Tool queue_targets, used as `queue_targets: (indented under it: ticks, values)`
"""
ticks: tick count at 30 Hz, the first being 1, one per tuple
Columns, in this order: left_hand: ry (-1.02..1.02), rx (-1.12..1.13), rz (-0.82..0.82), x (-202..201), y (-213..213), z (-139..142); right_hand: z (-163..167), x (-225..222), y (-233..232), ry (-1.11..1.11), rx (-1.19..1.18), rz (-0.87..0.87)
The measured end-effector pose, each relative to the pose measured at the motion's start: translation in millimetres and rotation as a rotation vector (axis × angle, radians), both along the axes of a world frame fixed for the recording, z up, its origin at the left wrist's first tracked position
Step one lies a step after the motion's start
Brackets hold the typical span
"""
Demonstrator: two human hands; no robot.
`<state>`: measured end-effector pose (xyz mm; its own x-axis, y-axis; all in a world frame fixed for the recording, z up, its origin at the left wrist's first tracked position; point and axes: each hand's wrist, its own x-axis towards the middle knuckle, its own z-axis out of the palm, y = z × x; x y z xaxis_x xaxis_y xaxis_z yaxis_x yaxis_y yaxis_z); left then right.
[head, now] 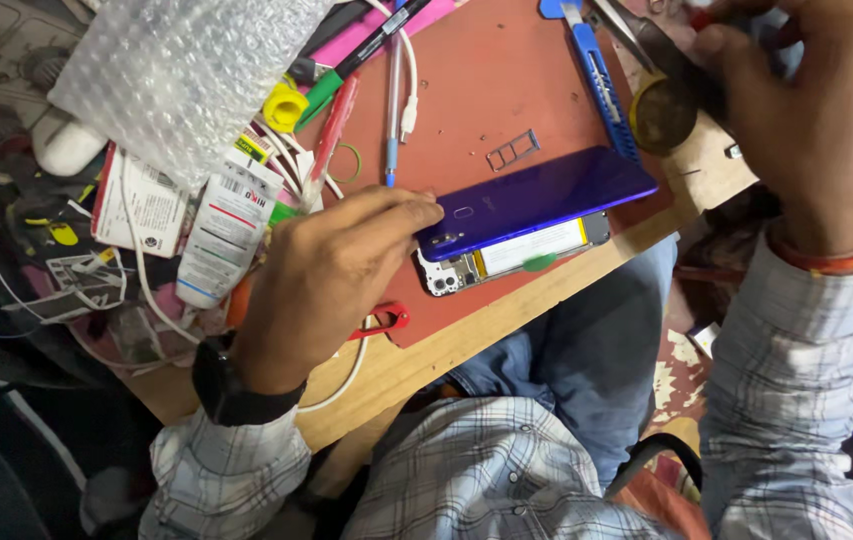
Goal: The person cleans the back cover of a smartphone with a cloth, then aligns and presses it onto the phone body. They use a red-handled screwdriver to tighten screws around the edges and finally inspect the assembled device.
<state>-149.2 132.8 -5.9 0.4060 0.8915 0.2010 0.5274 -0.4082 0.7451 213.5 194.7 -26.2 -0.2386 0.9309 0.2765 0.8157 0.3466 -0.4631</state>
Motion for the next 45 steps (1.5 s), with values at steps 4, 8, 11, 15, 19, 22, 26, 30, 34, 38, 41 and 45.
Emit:
queue_targets:
  ticks: [4,8,11,15,19,22,26,30,34,38,41,45]
  values:
    - [-0.004,0.006,-0.007,-1.8,1.7,-1.4,4.5,-1.4,-0.5,0.214,-0.122,-0.010]
    - [-0.009,0.006,-0.013,-4.4,2.3,-4.2,7.6,-15.1,-2.7,0.348,-0.191,0.055]
    - [0.005,0.005,-0.010,-6.4,2.3,-6.6,9.8,-29.3,-2.9,0.376,-0.209,0.119]
    - [0.009,0.023,-0.018,-7.8,2.9,-9.0,14.0,-44.2,5.0,0.409,-0.123,0.231]
    - [0.002,0.020,-0.015,-9.6,3.5,-8.7,12.1,-54.3,13.3,0.596,-0.244,0.230]
    - [0.014,0.010,-0.014,-10.8,3.8,-8.5,4.6,-58.9,20.0,0.489,-0.169,0.436]
    - [0.024,0.017,-0.010,-10.5,3.6,-9.8,0.3,-59.2,25.1,0.395,-0.178,0.550]
    - [0.020,0.017,-0.006,-10.4,4.0,-10.3,2.1,-61.4,32.6,0.327,-0.157,0.614]
    - [0.017,0.022,-0.007,-10.5,4.1,-9.8,4.1,-65.6,33.9,0.290,-0.170,0.608]
    - [0.009,0.027,-0.008,-11.2,3.6,-10.4,3.5,-65.8,29.7,0.321,-0.176,0.580]
    - [0.018,0.022,-0.016,-12.5,3.5,-11.0,3.9,-62.3,25.3,0.360,-0.194,0.520]
    - [0.014,0.028,-0.017,-11.8,2.8,-11.4,4.7,-59.1,21.8,0.377,-0.205,0.493]
